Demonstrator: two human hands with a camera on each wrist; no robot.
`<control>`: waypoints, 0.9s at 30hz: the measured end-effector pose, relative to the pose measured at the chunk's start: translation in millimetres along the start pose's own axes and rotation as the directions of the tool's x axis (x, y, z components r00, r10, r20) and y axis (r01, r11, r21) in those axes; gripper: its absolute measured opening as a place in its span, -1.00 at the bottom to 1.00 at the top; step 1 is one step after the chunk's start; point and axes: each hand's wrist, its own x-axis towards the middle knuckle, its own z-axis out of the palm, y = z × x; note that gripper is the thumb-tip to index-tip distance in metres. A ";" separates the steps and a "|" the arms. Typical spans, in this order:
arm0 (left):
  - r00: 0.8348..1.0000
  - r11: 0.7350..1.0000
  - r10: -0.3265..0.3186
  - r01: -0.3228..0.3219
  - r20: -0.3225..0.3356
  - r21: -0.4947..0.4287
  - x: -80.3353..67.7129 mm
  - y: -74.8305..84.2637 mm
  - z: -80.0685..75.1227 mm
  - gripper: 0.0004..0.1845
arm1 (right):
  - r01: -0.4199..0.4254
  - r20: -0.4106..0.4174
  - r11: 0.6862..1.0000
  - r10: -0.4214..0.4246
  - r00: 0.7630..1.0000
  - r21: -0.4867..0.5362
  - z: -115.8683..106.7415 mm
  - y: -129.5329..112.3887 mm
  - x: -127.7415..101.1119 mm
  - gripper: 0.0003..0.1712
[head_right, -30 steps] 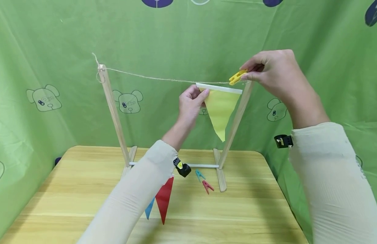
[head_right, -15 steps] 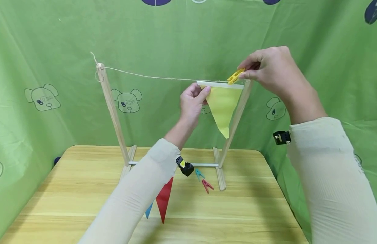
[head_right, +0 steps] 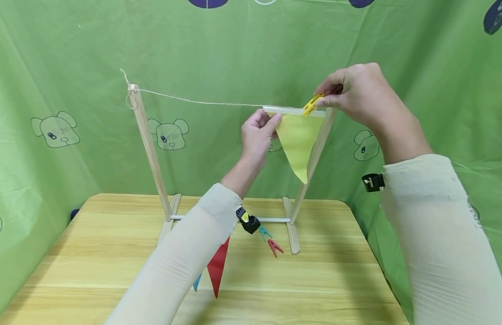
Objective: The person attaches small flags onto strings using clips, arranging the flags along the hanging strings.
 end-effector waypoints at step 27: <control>1.000 1.000 -0.013 0.013 0.014 -0.015 -1.0 2.0 8.8 -0.88 | 0.080 0.003 0.996 -0.079 0.997 -0.047 5.9 -0.5 1.5 -0.78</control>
